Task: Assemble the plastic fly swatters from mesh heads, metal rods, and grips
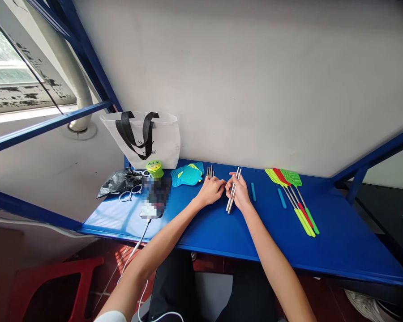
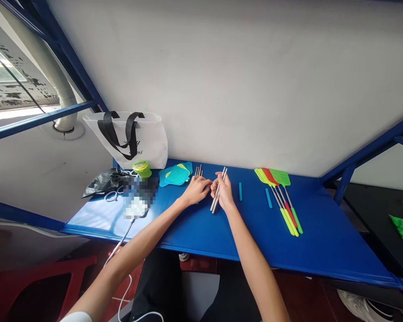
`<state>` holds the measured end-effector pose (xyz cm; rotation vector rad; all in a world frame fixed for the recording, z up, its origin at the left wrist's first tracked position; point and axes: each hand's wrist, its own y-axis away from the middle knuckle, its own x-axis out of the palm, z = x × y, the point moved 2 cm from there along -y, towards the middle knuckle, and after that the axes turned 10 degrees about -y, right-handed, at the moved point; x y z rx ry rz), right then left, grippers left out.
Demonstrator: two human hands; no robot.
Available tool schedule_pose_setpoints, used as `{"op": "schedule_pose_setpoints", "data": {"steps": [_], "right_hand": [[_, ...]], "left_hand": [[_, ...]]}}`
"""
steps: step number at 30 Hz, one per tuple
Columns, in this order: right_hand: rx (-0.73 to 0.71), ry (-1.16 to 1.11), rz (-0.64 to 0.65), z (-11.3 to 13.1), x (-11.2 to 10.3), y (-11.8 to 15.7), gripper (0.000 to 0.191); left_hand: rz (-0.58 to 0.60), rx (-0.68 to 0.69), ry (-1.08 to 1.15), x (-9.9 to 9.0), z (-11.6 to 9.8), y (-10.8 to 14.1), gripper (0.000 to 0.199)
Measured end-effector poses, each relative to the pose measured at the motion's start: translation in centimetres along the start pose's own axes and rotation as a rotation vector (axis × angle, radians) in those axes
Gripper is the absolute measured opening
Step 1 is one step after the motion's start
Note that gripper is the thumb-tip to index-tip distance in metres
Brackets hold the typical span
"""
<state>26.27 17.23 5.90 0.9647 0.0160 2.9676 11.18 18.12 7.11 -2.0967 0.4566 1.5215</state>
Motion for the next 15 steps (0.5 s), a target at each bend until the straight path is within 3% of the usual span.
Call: {"op": "schedule_pose_setpoints", "data": {"steps": [4, 9, 12, 15], "right_hand": [[-0.031, -0.024, -0.044, 0.3, -0.4, -0.1, 0.051], [0.104, 0.098, -0.019, -1.8, -1.0, -0.9, 0.047], [0.101, 0.414, 0.019, -3.7, -1.0, -2.0, 0.059], [-0.088, 0.819, -0.003, -4.6, -1.0, -3.1, 0.069]], "left_hand": [[0.092, 0.049, 0.075, -0.7, 0.2, 0.0, 0.045], [-0.144, -0.267, 0.078, -2.8, 2.4, 0.6, 0.044], [-0.175, -0.392, -0.017, -3.4, 3.0, 1.2, 0.035], [-0.053, -0.501, -0.121, -3.2, 2.8, 1.5, 0.030]]}}
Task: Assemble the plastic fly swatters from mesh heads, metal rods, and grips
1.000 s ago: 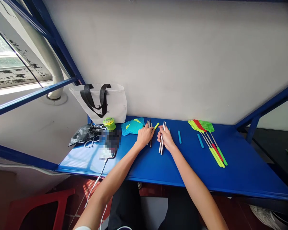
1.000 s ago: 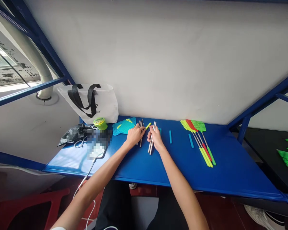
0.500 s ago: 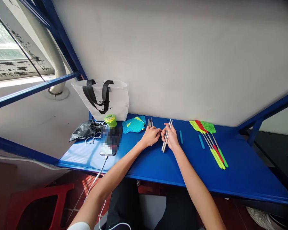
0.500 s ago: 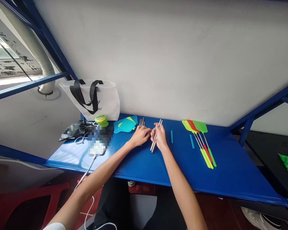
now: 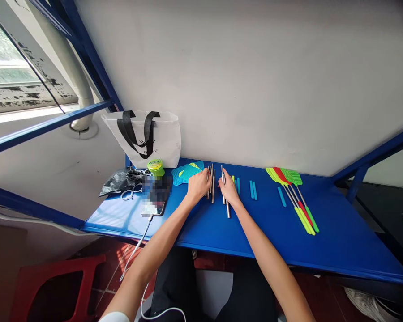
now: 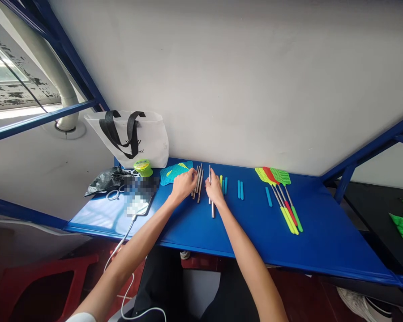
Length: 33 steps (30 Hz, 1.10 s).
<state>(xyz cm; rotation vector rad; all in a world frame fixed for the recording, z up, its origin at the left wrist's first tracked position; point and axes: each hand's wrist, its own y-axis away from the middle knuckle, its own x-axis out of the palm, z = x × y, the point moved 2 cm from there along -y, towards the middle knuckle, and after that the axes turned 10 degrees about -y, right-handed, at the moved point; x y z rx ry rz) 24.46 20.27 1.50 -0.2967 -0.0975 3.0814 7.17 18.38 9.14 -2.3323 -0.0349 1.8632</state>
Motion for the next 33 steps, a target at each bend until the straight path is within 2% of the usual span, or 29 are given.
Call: {"op": "schedule_pose_setpoints", "data": {"steps": [3, 10, 14, 18, 23, 29, 33], "right_hand": [[-0.146, 0.234, -0.049, -0.4, 0.3, -0.1, 0.071], [-0.332, 0.436, 0.012, -1.0, 1.4, 0.6, 0.069], [-0.378, 0.576, 0.060, -0.8, 1.3, -0.6, 0.079], [-0.407, 0.620, 0.062, -0.3, 0.7, -1.2, 0.088], [-0.458, 0.675, 0.042, 0.5, -0.8, -0.4, 0.078], [-0.430, 0.699, 0.012, 0.0, -4.4, 0.6, 0.055], [-0.451, 0.720, 0.020, -0.2, -5.3, 2.9, 0.051]], "left_hand": [[0.094, -0.031, -0.108, 0.4, -0.3, 0.5, 0.034], [0.177, 0.063, -0.141, 1.7, -0.8, 1.0, 0.039], [0.207, 0.106, -0.112, 1.9, -0.8, 1.0, 0.039], [0.210, 0.099, -0.110, 1.8, -0.8, 1.0, 0.042], [0.226, 0.104, -0.121, 1.6, -0.8, 1.3, 0.061], [0.288, 0.135, -0.071, 1.2, -0.2, 1.2, 0.063], [0.361, 0.134, 0.003, 1.2, 0.9, 0.6, 0.072]]}}
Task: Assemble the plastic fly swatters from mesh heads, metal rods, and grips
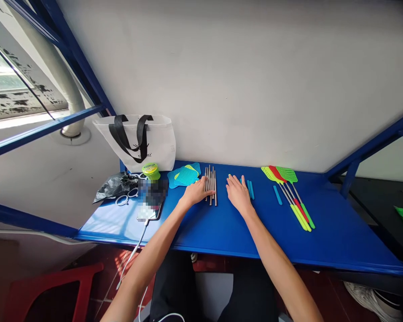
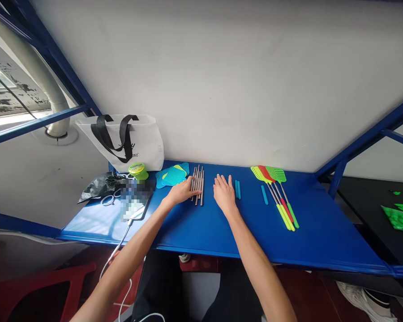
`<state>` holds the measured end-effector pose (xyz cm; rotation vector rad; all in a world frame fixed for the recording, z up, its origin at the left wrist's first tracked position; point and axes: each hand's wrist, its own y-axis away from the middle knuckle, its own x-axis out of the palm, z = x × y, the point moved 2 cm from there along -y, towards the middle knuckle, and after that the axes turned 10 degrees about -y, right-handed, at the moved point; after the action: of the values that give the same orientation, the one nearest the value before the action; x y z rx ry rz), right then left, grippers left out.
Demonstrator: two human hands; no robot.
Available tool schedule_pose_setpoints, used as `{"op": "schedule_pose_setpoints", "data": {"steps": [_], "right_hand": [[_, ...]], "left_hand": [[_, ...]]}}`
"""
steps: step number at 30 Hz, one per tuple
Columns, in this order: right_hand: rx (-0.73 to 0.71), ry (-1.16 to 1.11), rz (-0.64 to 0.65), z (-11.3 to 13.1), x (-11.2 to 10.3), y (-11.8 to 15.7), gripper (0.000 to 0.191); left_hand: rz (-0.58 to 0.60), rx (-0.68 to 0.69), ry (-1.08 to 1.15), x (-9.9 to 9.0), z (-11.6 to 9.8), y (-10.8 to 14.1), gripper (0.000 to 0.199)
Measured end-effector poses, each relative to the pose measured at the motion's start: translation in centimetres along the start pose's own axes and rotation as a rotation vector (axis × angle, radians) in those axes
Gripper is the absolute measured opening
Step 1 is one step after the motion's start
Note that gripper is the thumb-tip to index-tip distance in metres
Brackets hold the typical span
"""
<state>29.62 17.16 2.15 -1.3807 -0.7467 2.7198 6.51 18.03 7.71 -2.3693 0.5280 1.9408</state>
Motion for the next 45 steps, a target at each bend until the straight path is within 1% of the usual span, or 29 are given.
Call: {"op": "schedule_pose_setpoints", "data": {"steps": [4, 6, 8, 10, 12, 13, 14, 16, 18, 19, 21, 23, 25, 26, 28, 30, 33, 34, 35, 37, 40, 42, 44, 45], "right_hand": [[-0.045, 0.023, -0.015, 1.4, -1.1, 2.2, 0.046], [-0.050, 0.070, -0.013, 1.4, -1.9, 2.8, 0.044], [-0.038, 0.119, -0.003, 0.7, -2.7, 2.9, 0.043], [-0.015, 0.150, 0.003, -0.5, -3.5, 2.6, 0.043], [0.000, 0.167, 0.005, -1.7, -4.1, 2.1, 0.044], [0.002, 0.173, 0.007, -2.1, -4.3, 1.8, 0.044], [-0.002, 0.177, 0.010, -2.5, -4.5, 1.6, 0.045], [-0.020, 0.183, 0.004, -3.0, -5.0, 1.3, 0.045], [-0.017, 0.184, -0.041, -3.4, -5.9, 1.1, 0.045], [0.009, 0.183, -0.085, -3.8, -6.6, 1.2, 0.045], [0.123, 0.201, -0.202, -5.1, -8.5, 1.7, 0.047], [0.297, 0.279, -0.320, -7.0, -10.8, 3.2, 0.048], [0.465, 0.408, -0.379, -8.9, -12.8, 5.2, 0.045], [0.533, 0.466, -0.381, -9.7, -13.6, 6.3, 0.044], [0.623, 0.548, -0.300, -10.8, -14.5, 8.2, 0.044], [0.658, 0.616, -0.208, -11.2, -14.9, 9.2, 0.047], [0.686, 0.666, -0.087, -11.1, -14.9, 8.9, 0.048], [0.699, 0.656, -0.041, -11.1, -15.0, 8.5, 0.047], [0.713, 0.634, 0.007, -11.2, -15.1, 8.1, 0.045], [0.723, 0.584, 0.097, -11.3, -15.3, 7.2, 0.040], [0.671, 0.512, 0.188, -11.4, -16.0, 6.6, 0.035], [0.646, 0.452, 0.202, -11.1, -16.7, 6.8, 0.036], [0.652, 0.387, 0.179, -10.5, -17.5, 7.3, 0.037], [0.656, 0.353, 0.155, -10.0, -17.9, 7.6, 0.037]], "left_hand": [[0.069, 0.030, 0.076, 0.1, 0.8, -0.3, 0.085], [0.069, 0.049, 0.082, 0.1, 0.8, -0.2, 0.090], [0.062, 0.054, 0.064, 0.1, 0.6, 0.2, 0.099], [0.079, 0.069, 0.022, 0.0, 0.1, 0.7, 0.117], [0.110, 0.109, -0.036, 0.0, -0.4, 1.2, 0.132], [0.115, 0.132, -0.064, -0.1, -0.6, 1.4, 0.135], [0.109, 0.153, -0.089, -0.1, -0.8, 1.5, 0.133], [0.074, 0.184, -0.124, 0.0, -1.0, 1.4, 0.122], [0.036, 0.210, -0.144, 0.2, -1.0, 1.2, 0.112], [0.019, 0.220, -0.150, 0.3, -1.0, 1.1, 0.108], [-0.009, 0.228, -0.161, 0.4, -1.0, 0.8, 0.102], [-0.035, 0.225, -0.173, 0.5, -1.1, 0.6, 0.095], [-0.052, 0.223, -0.183, 0.4, -1.3, 0.5, 0.089], [-0.057, 0.223, -0.186, 0.3, -1.4, 0.5, 0.087], [-0.067, 0.221, -0.187, 0.2, -1.4, 0.6, 0.085], [-0.063, 0.227, -0.180, 0.1, -1.2, 0.6, 0.091], [-0.022, 0.278, -0.139, 0.2, -0.4, 0.3, 0.112], [-0.010, 0.297, -0.120, 0.3, -0.1, 0.2, 0.115], [-0.008, 0.310, -0.102, 0.4, 0.1, -0.1, 0.114], [-0.027, 0.316, -0.086, 0.7, 0.5, -0.6, 0.104], [-0.070, 0.322, -0.091, 1.2, 0.8, -1.2, 0.089], [-0.096, 0.341, -0.074, 1.3, 0.7, -1.3, 0.089], [-0.136, 0.337, -0.028, 1.2, 0.5, -1.2, 0.090], [-0.163, 0.322, 0.003, 1.0, 0.4, -1.1, 0.087]]}}
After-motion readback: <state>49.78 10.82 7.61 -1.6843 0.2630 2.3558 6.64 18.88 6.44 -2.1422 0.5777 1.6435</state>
